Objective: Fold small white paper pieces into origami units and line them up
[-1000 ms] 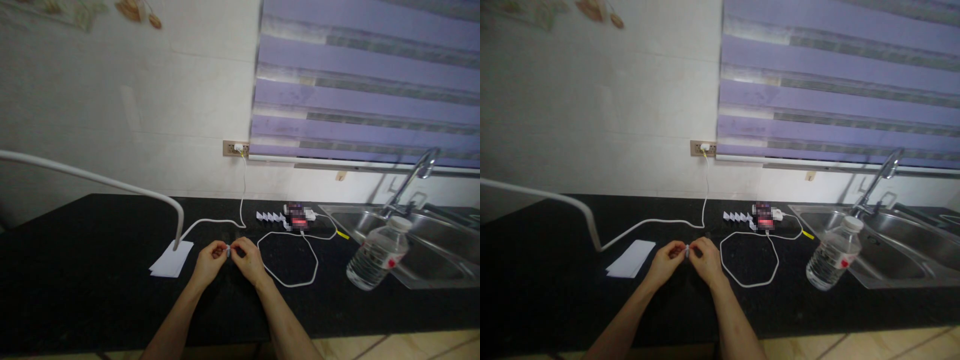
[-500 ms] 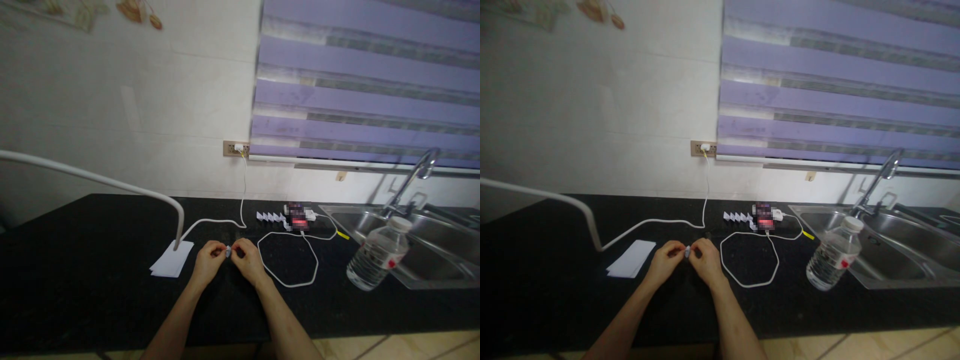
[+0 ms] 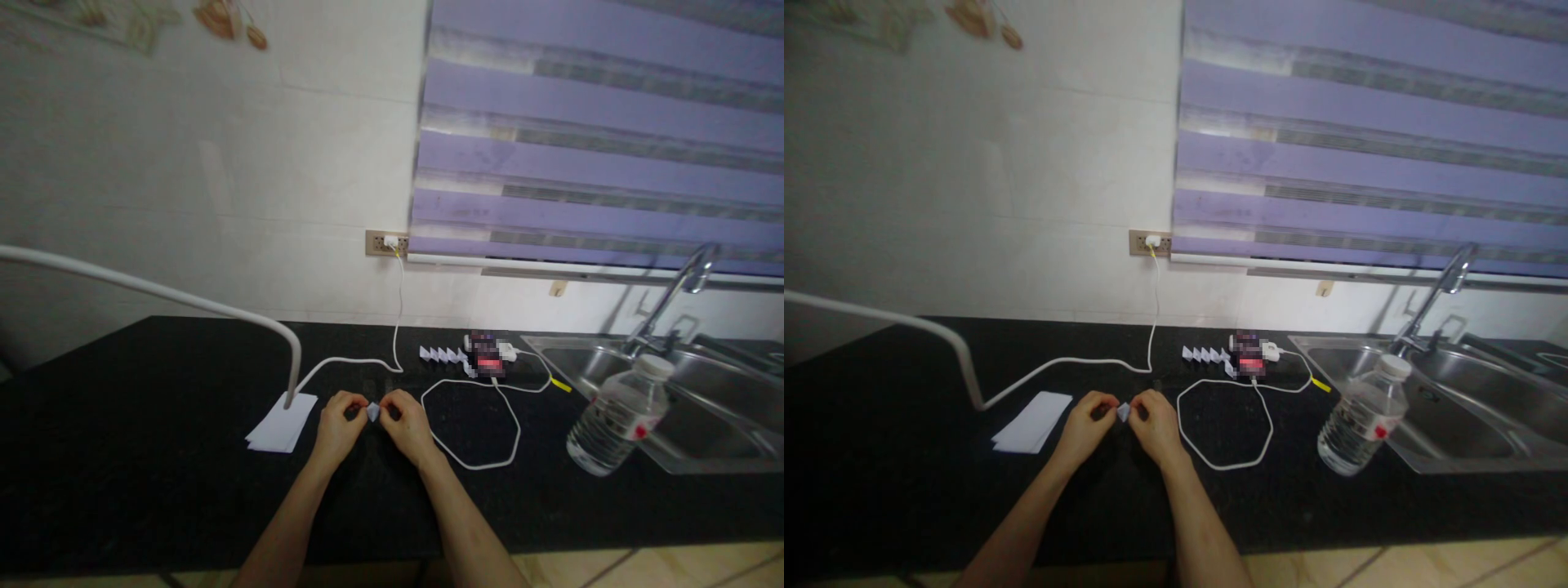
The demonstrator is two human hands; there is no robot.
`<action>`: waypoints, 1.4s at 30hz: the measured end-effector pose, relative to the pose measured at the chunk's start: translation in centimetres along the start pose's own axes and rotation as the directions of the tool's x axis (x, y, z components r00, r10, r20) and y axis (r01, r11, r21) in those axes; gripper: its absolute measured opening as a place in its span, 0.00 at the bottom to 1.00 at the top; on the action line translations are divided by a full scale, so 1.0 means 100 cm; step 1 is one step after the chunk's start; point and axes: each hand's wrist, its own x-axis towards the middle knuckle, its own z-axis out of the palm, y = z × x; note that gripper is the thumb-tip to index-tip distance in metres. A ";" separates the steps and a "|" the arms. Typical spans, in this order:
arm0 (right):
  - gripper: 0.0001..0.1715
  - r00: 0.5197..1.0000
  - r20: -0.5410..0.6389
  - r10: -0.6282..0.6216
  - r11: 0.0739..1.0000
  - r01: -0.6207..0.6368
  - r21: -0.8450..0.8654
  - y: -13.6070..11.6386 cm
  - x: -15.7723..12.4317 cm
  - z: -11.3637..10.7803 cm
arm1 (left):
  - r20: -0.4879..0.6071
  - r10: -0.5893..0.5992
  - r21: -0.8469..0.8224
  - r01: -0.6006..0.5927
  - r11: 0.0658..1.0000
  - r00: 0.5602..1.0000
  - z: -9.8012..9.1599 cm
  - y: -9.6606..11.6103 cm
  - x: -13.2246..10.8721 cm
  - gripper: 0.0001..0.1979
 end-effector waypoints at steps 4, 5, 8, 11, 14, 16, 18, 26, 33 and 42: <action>0.04 1.000 0.020 -0.004 1.000 0.004 -0.006 -0.002 0.000 0.000 | 0.022 0.059 0.124 -0.061 0.990 0.998 -0.001 0.007 -0.002 0.06; 0.04 1.000 0.027 -0.009 1.000 0.010 -0.006 -0.002 0.000 0.000 | 0.039 0.065 0.160 -0.070 0.985 0.997 -0.001 0.008 -0.002 0.05; 0.04 0.999 0.047 -0.021 1.000 0.021 -0.011 -0.003 -0.001 0.000 | 0.069 0.066 0.245 -0.081 0.966 0.995 -0.002 0.010 -0.003 0.04; 0.03 0.999 0.051 -0.019 1.000 0.020 -0.024 -0.002 -0.001 0.000 | 0.073 0.064 0.277 -0.082 0.957 0.995 -0.003 0.009 -0.004 0.06; 0.03 0.999 0.046 -0.014 0.999 0.015 -0.037 -0.001 -0.001 0.000 | 0.057 0.061 0.293 -0.075 0.953 0.997 -0.003 0.008 -0.004 0.07; 0.03 0.999 0.047 -0.008 0.999 0.010 -0.046 0.000 -0.001 0.001 | 0.044 0.056 0.313 -0.067 0.948 0.997 -0.003 0.007 -0.004 0.07; 0.03 0.999 0.052 0.001 0.999 0.002 -0.054 0.001 -0.001 0.002 | 0.035 0.045 0.331 -0.054 0.942 0.998 -0.004 0.006 -0.004 0.07; 0.03 0.999 0.051 0.014 0.998 -0.011 -0.060 0.005 -0.002 0.004 | 0.057 0.016 0.316 -0.033 0.948 0.998 -0.004 0.004 -0.004 0.07; 0.03 0.998 0.063 -0.002 0.999 0.005 -0.054 0.001 -0.003 0.003 | 0.091 0.033 0.305 -0.060 0.950 0.995 -0.002 0.007 -0.005 0.06; 0.04 0.996 0.085 0.008 0.999 -0.004 -0.053 0.000 -0.004 0.002 | 0.101 0.017 0.316 -0.048 0.948 0.995 -0.002 0.010 -0.007 0.04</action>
